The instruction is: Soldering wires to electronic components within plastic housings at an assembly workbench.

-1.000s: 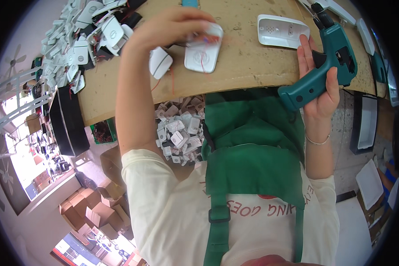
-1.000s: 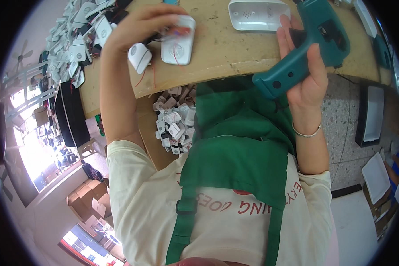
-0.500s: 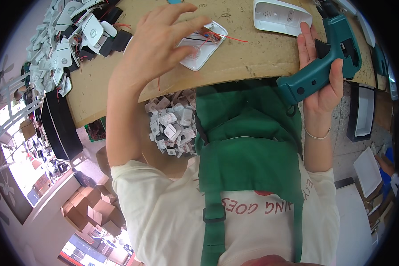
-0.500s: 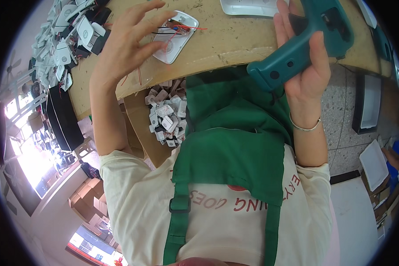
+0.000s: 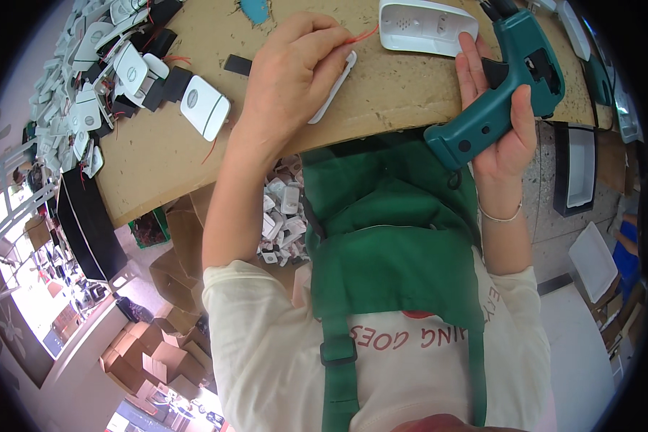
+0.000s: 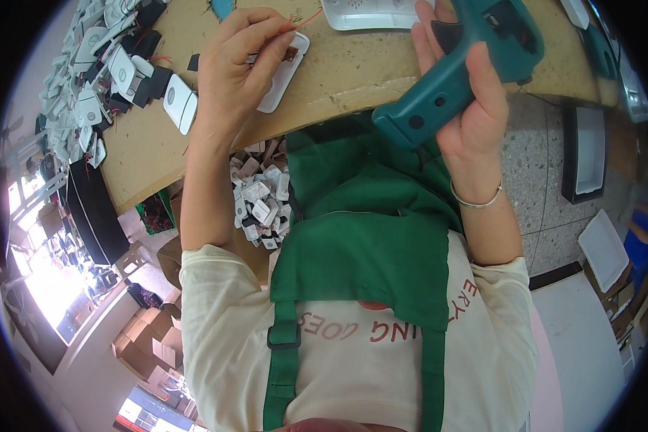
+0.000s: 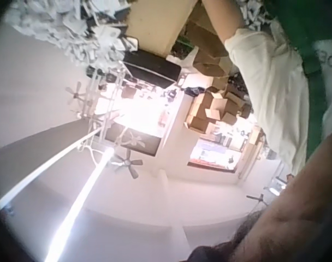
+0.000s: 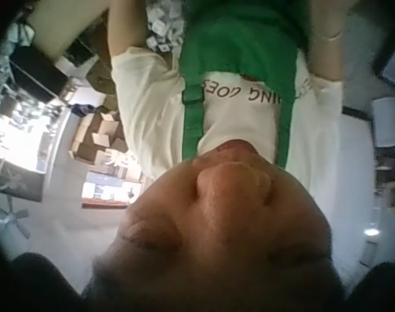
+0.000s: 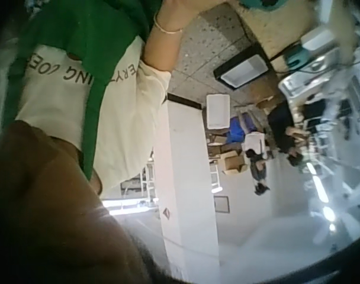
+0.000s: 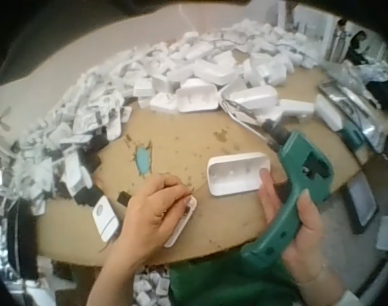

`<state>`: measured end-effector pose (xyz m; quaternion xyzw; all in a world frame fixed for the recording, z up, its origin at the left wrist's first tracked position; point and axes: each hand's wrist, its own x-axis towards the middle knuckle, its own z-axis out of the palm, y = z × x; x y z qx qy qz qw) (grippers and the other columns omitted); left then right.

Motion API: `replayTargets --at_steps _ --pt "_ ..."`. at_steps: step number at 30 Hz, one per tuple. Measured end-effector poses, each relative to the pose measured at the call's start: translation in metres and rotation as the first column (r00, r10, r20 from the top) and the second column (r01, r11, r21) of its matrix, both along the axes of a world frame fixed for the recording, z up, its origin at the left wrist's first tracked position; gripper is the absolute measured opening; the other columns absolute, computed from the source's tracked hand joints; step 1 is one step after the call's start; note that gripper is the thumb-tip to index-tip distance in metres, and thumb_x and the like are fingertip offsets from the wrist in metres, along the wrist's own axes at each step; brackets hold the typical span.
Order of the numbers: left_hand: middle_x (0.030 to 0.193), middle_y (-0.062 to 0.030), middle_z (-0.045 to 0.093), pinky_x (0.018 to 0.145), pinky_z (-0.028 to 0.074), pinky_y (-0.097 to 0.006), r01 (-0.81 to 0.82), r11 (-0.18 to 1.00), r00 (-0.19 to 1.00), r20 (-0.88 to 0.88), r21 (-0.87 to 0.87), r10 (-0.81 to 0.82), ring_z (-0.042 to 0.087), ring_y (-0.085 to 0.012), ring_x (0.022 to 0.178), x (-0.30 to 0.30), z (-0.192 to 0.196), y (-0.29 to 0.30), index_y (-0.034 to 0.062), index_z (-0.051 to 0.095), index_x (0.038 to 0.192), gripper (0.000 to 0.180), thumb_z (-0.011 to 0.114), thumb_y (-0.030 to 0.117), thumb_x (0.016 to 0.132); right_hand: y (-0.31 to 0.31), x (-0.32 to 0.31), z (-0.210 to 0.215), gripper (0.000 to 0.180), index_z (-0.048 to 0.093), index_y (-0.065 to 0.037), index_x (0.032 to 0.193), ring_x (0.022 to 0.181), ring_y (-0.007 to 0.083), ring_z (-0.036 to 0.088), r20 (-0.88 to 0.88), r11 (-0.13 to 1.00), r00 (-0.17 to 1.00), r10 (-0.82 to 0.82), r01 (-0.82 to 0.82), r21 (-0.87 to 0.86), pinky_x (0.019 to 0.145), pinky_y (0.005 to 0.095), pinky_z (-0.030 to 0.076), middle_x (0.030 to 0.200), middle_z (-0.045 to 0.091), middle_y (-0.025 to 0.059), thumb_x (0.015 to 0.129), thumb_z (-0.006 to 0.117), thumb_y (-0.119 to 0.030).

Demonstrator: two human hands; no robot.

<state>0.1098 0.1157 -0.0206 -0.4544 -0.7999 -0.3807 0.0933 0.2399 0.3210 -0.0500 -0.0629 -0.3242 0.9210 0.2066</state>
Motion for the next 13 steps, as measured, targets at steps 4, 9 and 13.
replayTargets --at_steps 4,9,13 --pt "0.091 -0.0098 0.064 0.068 0.05 -0.034 -0.056 0.993 0.997 0.064 0.104 0.049 0.062 -0.0253 0.076 -0.001 -0.008 0.002 0.0002 0.066 0.098 0.016 0.065 0.005 0.083 0.0 -0.002 -0.002 0.07 0.022 0.0 0.148 0.143 0.0427 0.02 -0.016 1.0 1.0 0.005 -0.005 -0.018 0.121 0.0477 0.019 0.15 0.024 0.0293 0.095 0.059 -0.025" --pt "0.084 -0.0114 0.064 0.066 0.049 -0.032 -0.188 0.982 0.862 0.48 -0.001 0.165 0.063 -0.0238 0.072 0.005 -0.002 -0.005 -0.0002 0.066 0.098 0.015 0.064 0.007 0.085 0.002 -0.001 -0.004 0.069 0.022 0.003 0.147 0.142 0.0414 0.022 -0.017 0.999 1.0 0.024 -0.025 -0.026 0.121 0.047 0.021 0.149 0.026 0.029 0.096 0.058 -0.025" --pt "0.085 -0.0138 0.065 0.067 0.05 -0.032 -0.116 0.993 0.906 0.407 -0.031 0.119 0.064 -0.021 0.073 0.003 -0.003 -0.01 0.0021 0.063 0.109 0.024 0.063 0.012 0.087 0.003 -0.002 -0.004 0.069 0.022 0.003 0.147 0.142 0.0409 0.023 0.005 1.0 1.0 0.025 -0.025 -0.011 0.121 0.0468 0.021 0.149 0.026 0.0283 0.096 0.058 -0.025"
